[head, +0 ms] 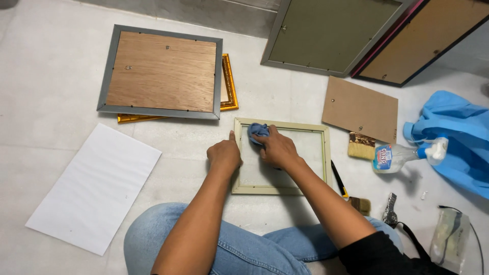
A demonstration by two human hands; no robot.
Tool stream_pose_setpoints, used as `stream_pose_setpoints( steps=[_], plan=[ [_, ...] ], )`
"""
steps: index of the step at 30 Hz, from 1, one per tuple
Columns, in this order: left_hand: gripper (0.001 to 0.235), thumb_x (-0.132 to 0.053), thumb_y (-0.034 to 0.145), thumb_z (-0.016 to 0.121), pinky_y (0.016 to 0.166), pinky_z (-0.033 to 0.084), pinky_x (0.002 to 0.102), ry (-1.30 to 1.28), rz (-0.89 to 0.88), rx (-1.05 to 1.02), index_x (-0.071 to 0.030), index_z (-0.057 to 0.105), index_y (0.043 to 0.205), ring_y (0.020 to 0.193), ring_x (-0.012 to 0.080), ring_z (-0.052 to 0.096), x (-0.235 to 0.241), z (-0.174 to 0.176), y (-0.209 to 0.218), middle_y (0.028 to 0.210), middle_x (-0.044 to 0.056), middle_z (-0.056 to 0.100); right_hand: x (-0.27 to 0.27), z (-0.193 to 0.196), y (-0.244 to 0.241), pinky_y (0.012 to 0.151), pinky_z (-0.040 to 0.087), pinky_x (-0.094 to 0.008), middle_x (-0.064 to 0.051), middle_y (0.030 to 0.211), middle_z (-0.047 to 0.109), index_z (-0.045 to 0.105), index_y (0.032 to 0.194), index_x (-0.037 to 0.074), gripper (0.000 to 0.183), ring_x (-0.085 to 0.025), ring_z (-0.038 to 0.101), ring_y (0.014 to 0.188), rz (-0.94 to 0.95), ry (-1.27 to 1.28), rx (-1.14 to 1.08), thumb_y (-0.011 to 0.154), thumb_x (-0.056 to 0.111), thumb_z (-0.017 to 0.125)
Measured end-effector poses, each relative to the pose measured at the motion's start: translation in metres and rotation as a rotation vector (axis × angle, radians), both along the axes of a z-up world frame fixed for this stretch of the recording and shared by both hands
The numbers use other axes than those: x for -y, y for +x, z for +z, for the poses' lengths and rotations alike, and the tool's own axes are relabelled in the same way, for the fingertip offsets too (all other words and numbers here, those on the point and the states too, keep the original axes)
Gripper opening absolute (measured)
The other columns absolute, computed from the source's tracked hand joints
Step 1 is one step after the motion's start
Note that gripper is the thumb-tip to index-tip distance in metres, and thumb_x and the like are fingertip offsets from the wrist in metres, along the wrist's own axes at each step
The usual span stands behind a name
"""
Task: Cleaning a picture frame with a brush and cloth before attaching the backing board.
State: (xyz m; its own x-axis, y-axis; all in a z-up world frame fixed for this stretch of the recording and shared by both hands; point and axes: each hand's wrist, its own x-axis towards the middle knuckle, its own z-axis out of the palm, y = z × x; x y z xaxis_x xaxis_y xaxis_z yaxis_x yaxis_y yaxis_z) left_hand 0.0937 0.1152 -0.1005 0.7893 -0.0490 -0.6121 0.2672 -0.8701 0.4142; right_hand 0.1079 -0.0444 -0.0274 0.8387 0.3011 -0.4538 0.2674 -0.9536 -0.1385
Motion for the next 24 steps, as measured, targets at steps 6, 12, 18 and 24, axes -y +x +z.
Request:
stream_pose_setpoints(
  steps=[6,12,18,24],
  plan=[
    [0.089,-0.020,0.088,0.077,0.084,0.055,0.064,0.009,0.004,0.001,-0.001,0.029,0.160,0.114,0.0437,0.069,0.002,0.005,-0.001,0.118,0.026,0.072,-0.005,-0.037,0.023,0.087,0.057,-0.052,-0.017,0.130,0.051,0.059,0.147,0.035,0.060,-0.045,0.071,0.100,0.099,-0.040,0.027,0.089,0.021,0.062],
    [0.091,-0.021,0.086,0.078,0.084,0.055,0.062,0.023,0.003,-0.004,-0.001,0.029,0.160,0.114,0.0421,0.069,0.003,-0.006,0.002,0.118,0.024,0.072,-0.012,-0.026,0.017,0.089,0.058,-0.053,-0.018,0.131,0.051,0.064,0.141,0.033,0.054,-0.046,0.070,0.105,0.199,-0.066,0.035,0.088,0.020,0.063],
    [0.092,-0.017,0.084,0.079,0.083,0.055,0.063,0.004,0.025,-0.003,-0.001,0.030,0.160,0.112,0.0436,0.069,0.004,0.001,0.000,0.117,0.026,0.072,-0.010,-0.035,0.032,0.085,0.059,-0.050,-0.016,0.128,0.052,0.063,0.143,0.036,0.056,-0.042,0.072,0.098,0.173,-0.047,0.084,0.089,0.021,0.063],
    [0.091,-0.021,0.086,0.080,0.085,0.054,0.064,0.004,0.013,-0.003,-0.001,0.031,0.160,0.114,0.0438,0.068,0.000,0.009,-0.001,0.118,0.027,0.072,-0.004,-0.022,0.026,0.085,0.059,-0.051,-0.016,0.129,0.053,0.066,0.137,0.037,0.050,-0.044,0.071,0.101,0.191,-0.047,0.031,0.090,0.024,0.058]
  ],
)
